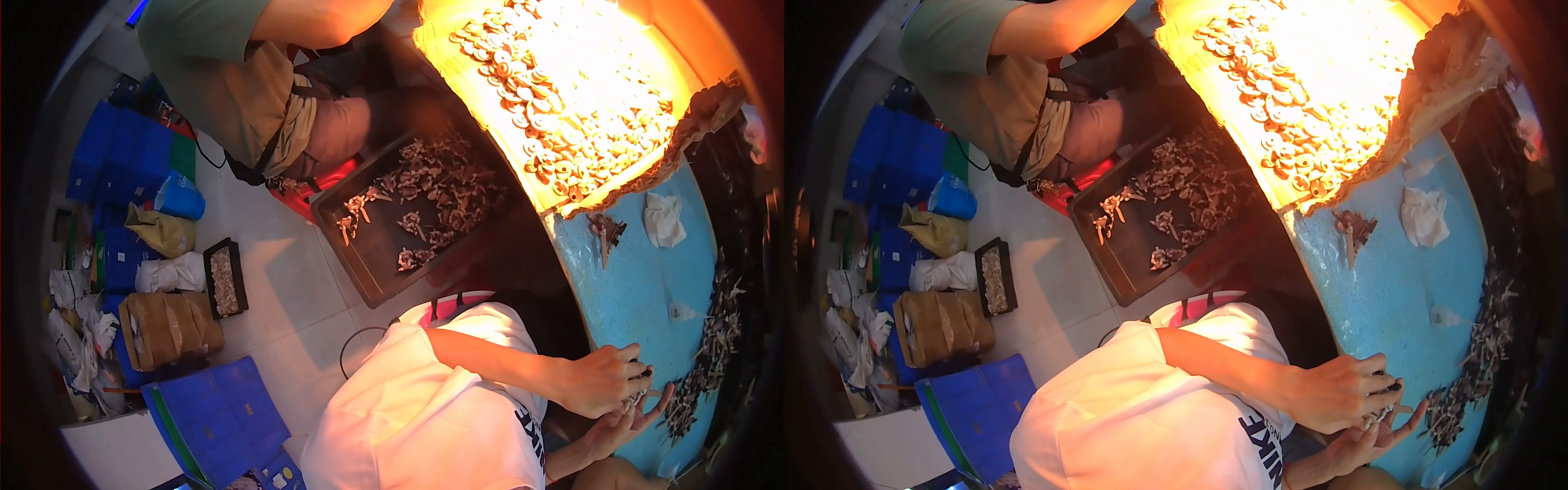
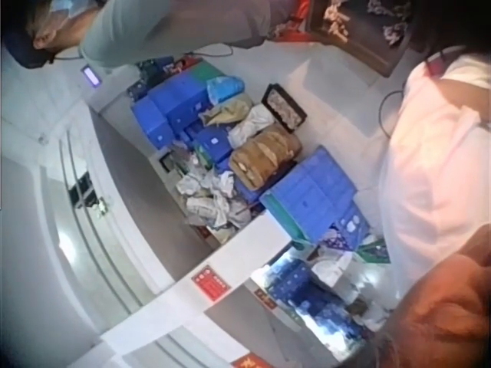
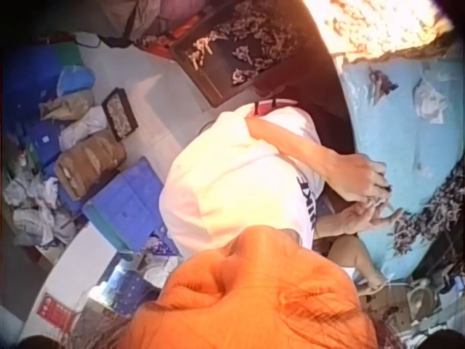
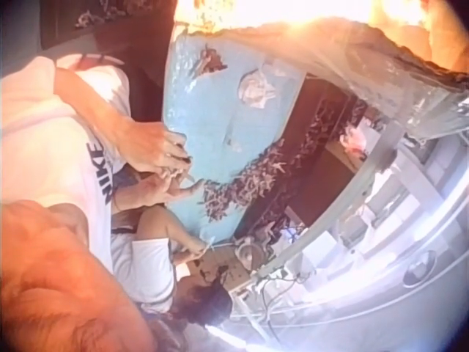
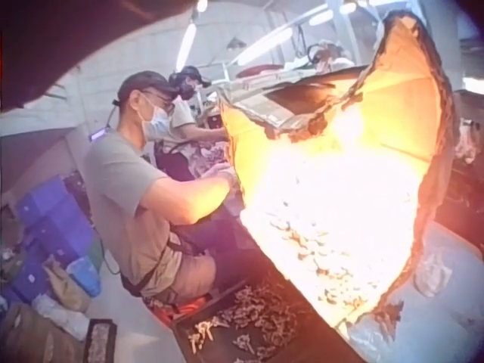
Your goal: The person assembles toy figurines by applying glue from a bottle onto parts and attaching the pieces together by hand.
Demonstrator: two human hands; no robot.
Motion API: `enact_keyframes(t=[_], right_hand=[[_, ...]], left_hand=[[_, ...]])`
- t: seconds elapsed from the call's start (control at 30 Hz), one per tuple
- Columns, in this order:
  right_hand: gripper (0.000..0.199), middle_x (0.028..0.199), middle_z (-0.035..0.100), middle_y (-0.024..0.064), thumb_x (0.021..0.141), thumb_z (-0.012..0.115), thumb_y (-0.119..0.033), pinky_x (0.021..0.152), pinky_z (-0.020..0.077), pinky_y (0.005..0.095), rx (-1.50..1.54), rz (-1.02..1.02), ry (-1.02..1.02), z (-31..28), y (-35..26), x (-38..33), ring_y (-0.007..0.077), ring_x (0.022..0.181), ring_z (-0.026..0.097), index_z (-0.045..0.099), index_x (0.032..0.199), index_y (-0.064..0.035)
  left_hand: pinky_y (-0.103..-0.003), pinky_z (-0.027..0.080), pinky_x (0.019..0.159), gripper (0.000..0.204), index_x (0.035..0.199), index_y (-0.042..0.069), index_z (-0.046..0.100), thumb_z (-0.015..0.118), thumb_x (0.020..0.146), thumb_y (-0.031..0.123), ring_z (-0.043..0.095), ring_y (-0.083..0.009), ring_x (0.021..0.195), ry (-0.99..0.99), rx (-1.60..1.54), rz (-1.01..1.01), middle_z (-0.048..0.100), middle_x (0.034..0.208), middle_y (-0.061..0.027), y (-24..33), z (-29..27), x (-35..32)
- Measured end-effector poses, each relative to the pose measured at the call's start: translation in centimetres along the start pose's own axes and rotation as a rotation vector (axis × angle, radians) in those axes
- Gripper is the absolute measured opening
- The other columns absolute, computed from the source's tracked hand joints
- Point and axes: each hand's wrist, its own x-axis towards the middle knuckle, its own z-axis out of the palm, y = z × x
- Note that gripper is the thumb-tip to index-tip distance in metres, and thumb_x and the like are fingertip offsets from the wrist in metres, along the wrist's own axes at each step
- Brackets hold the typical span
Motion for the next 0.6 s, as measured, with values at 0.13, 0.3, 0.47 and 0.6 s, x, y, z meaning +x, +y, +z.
enact_keyframes(t=[0.13,0.3,0.47,0.6], right_hand=[[0.071,0.130,0.038,0.0239,0.078,0.056,-0.008,0.101,0.0332,0.0374,0.014,0.000,-0.008,0.3,-0.1,0.0,0.0301,0.122,0.038,0.018,0.138,-0.0092],[0.072,0.131,0.037,0.0242,0.078,0.057,-0.008,0.101,0.0333,0.0374,-0.041,0.009,0.034,0.6,-0.2,-0.2,0.0306,0.122,0.038,0.019,0.138,-0.0100],[0.071,0.131,0.037,0.0240,0.077,0.057,-0.008,0.102,0.0320,0.0383,0.021,-0.013,0.003,-0.1,0.3,-0.2,0.0309,0.122,0.037,0.020,0.138,-0.0101],[0.085,0.124,0.043,0.0208,0.070,0.070,-0.020,0.097,0.0375,0.0369,-0.017,0.018,0.101,1.2,-0.2,-0.3,0.0301,0.116,0.042,0.020,0.138,-0.0091]], left_hand=[[-0.030,0.045,0.055,0.045,0.096,-0.005,0.057,0.068,0.059,0.017,0.045,-0.0236,0.079,0.000,-0.003,-0.004,0.054,0.087,-0.0098,0.0,-0.1,0.0],[-0.030,0.045,0.055,0.047,0.098,-0.005,0.057,0.068,0.058,0.018,0.045,-0.0237,0.079,0.005,-0.003,0.007,0.054,0.087,-0.0092,0.0,-0.2,-0.1],[-0.030,0.045,0.057,0.047,0.098,-0.005,0.057,0.069,0.058,0.019,0.045,-0.0236,0.080,-0.015,0.011,-0.005,0.054,0.088,-0.0090,0.0,-0.1,-0.1],[-0.031,0.045,0.058,0.047,0.097,-0.005,0.057,0.069,0.059,0.019,0.045,-0.0236,0.080,-0.032,0.011,-0.009,0.054,0.088,-0.0088,0.0,0.1,-0.3]])
